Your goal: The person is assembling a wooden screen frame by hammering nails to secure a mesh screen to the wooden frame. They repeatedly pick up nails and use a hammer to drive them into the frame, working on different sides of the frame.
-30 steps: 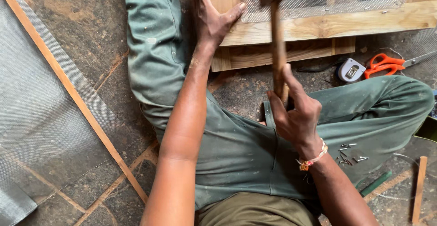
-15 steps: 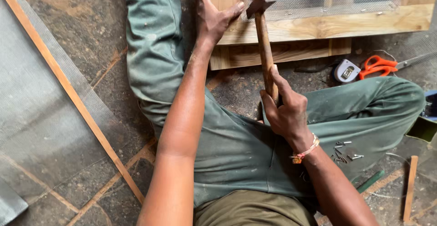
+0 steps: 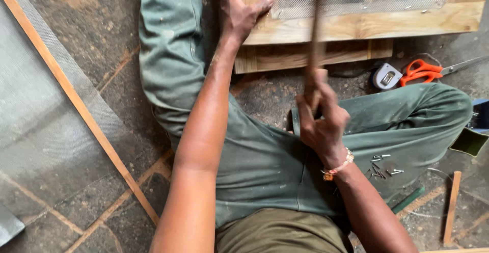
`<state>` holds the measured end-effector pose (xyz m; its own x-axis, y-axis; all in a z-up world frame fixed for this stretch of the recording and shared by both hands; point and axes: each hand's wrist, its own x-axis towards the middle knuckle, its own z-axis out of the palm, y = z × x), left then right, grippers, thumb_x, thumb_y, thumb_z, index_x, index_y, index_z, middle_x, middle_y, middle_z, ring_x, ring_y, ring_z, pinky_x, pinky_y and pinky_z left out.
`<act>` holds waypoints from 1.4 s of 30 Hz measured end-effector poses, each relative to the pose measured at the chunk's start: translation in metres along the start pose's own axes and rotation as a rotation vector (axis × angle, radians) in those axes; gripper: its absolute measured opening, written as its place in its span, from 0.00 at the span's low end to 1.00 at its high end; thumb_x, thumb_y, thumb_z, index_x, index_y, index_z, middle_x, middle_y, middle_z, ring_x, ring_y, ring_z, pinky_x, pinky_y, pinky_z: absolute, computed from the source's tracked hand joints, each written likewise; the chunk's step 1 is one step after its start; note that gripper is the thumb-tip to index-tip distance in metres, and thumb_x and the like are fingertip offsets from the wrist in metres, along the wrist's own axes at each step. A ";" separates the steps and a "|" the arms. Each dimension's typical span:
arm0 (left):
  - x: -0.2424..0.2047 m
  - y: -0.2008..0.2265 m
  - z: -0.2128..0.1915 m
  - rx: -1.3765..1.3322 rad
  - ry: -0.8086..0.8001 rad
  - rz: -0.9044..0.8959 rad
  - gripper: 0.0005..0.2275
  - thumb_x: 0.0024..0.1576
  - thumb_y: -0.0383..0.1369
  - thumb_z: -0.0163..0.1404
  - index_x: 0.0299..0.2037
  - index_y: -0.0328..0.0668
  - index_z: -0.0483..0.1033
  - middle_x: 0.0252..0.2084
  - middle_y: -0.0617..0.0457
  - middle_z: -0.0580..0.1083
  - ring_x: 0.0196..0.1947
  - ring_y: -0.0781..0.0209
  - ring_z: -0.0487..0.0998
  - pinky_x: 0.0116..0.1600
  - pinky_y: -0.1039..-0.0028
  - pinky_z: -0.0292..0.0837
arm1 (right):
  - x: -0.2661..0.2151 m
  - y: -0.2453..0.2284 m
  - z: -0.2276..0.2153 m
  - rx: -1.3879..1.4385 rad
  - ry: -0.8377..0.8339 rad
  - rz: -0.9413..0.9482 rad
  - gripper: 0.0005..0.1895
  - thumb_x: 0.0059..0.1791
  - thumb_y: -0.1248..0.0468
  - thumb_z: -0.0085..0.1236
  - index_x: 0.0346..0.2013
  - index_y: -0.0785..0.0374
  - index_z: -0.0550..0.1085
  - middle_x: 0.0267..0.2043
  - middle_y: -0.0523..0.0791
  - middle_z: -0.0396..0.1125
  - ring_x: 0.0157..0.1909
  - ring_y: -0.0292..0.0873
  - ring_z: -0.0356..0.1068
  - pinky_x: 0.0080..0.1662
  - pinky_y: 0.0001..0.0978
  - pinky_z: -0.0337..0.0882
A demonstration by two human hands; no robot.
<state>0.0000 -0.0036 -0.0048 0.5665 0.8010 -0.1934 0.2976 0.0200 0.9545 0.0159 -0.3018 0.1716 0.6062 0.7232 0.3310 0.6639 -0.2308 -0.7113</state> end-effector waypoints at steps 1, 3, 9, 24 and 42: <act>0.004 0.004 0.001 0.028 0.059 0.145 0.57 0.47 0.47 0.70 0.77 0.36 0.36 0.72 0.27 0.60 0.73 0.38 0.63 0.77 0.58 0.59 | 0.003 0.001 -0.002 0.003 -0.056 0.017 0.30 0.51 0.72 0.67 0.67 0.63 0.67 0.54 0.58 0.75 0.47 0.46 0.80 0.45 0.35 0.78; 0.009 0.012 0.002 0.088 0.152 0.444 0.59 0.53 0.41 0.75 0.76 0.34 0.29 0.77 0.20 0.44 0.78 0.31 0.47 0.79 0.51 0.45 | 0.008 0.003 -0.003 0.012 -0.161 0.057 0.32 0.48 0.72 0.67 0.67 0.64 0.68 0.52 0.59 0.76 0.45 0.45 0.80 0.42 0.33 0.78; -0.006 0.014 -0.002 -0.146 -0.031 -0.001 0.59 0.43 0.46 0.66 0.77 0.37 0.31 0.69 0.28 0.65 0.69 0.38 0.71 0.75 0.59 0.66 | -0.001 0.013 -0.001 0.241 -0.139 0.258 0.31 0.50 0.72 0.66 0.68 0.63 0.67 0.34 0.49 0.78 0.27 0.34 0.74 0.30 0.25 0.73; 0.001 0.001 0.000 -0.011 0.108 0.298 0.40 0.66 0.48 0.52 0.79 0.33 0.43 0.80 0.32 0.55 0.82 0.40 0.54 0.84 0.56 0.51 | -0.003 0.012 0.001 0.483 0.028 0.333 0.32 0.55 0.74 0.63 0.73 0.65 0.64 0.38 0.46 0.76 0.30 0.29 0.71 0.33 0.21 0.71; -0.005 0.010 0.000 -0.168 0.068 0.162 0.38 0.61 0.52 0.49 0.72 0.30 0.54 0.60 0.34 0.78 0.64 0.43 0.79 0.70 0.58 0.72 | 0.011 0.004 -0.008 -0.155 -0.270 -0.014 0.30 0.50 0.72 0.66 0.67 0.67 0.70 0.45 0.57 0.74 0.41 0.56 0.77 0.40 0.40 0.76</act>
<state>-0.0002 -0.0076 0.0055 0.5414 0.8404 -0.0239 0.0716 -0.0178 0.9973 0.0289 -0.3003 0.1776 0.4721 0.8688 0.1492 0.7430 -0.3011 -0.5977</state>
